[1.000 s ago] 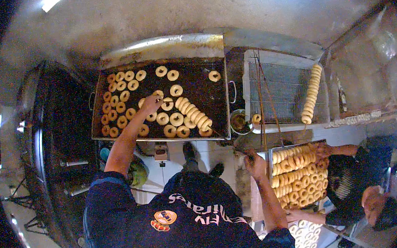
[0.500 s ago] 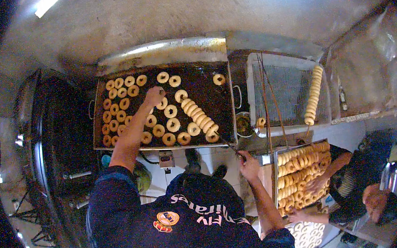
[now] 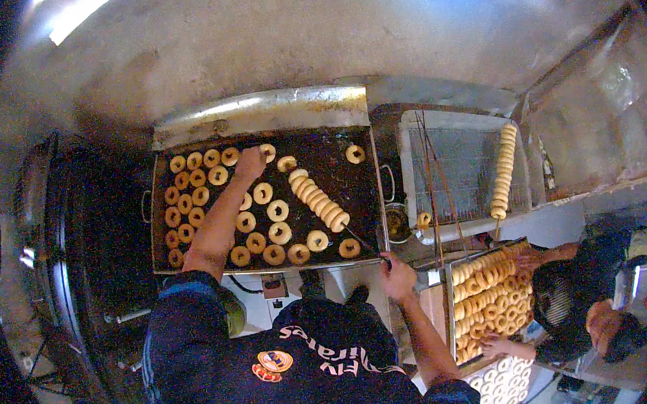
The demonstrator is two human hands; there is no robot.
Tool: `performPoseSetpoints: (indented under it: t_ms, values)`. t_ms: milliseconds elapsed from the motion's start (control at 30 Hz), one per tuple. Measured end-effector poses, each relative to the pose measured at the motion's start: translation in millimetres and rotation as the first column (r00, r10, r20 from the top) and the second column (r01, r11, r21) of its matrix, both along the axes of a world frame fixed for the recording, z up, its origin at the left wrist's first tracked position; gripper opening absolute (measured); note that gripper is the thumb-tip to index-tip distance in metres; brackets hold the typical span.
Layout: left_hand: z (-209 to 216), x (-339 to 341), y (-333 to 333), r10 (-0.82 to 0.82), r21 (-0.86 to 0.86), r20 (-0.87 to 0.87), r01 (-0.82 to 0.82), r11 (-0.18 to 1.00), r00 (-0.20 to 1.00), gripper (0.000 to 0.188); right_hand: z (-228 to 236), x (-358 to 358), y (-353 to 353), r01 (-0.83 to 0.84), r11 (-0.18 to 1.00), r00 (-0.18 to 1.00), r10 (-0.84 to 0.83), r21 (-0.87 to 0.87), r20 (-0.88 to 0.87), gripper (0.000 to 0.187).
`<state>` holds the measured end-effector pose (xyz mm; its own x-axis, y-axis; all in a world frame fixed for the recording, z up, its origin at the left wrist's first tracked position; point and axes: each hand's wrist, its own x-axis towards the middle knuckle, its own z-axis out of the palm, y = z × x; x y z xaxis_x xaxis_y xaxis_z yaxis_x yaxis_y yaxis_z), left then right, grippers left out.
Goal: The person arranges cooked donuts on a tray and uses a long metal skewer to thread them into a spiral shape. They then transfer the assembled donut spirals to a cooling rack and load raw donut dough from a wooden board onto a griddle for cooking.
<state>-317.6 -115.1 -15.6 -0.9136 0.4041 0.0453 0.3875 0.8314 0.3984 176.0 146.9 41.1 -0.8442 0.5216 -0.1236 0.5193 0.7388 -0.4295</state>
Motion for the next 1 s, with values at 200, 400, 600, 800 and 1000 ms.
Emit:
performPoseSetpoints:
  t_ms: [200, 400, 600, 800, 1000]
  values:
    - [66, -44, -55, -0.183, -0.013, 0.160, 0.187, 0.982, 0.970, 0.028, -44, -22, 17, -0.039, 0.980, 0.971, -0.009, -0.197, -0.239, 0.022]
    - [177, 23, -94, -0.217, 0.134, 0.168, 0.196, 0.971, 0.962, 0.028, -44, 4, 48, -0.105, 0.911, 0.920, -0.063, -0.398, -0.388, 0.021]
    - [106, 129, -81, -0.169, 0.066, 0.190, 0.160, 0.985, 0.967, 0.026, -34, 26, 74, -0.108, 0.946, 0.975, 0.041, -0.307, -0.216, 0.021]
    - [24, 189, -72, -0.026, -0.042, 0.076, 0.029, 0.999, 0.997, 0.026, 70, 46, 93, -0.271, 0.958, 0.956, 0.255, 0.098, 0.146, 0.024]
    - [12, 149, -101, 0.089, -0.066, 0.124, -0.082, 0.994, 0.988, 0.024, -3, 36, 103, -0.295, 0.955, 0.955, 0.295, 0.012, 0.022, 0.030]
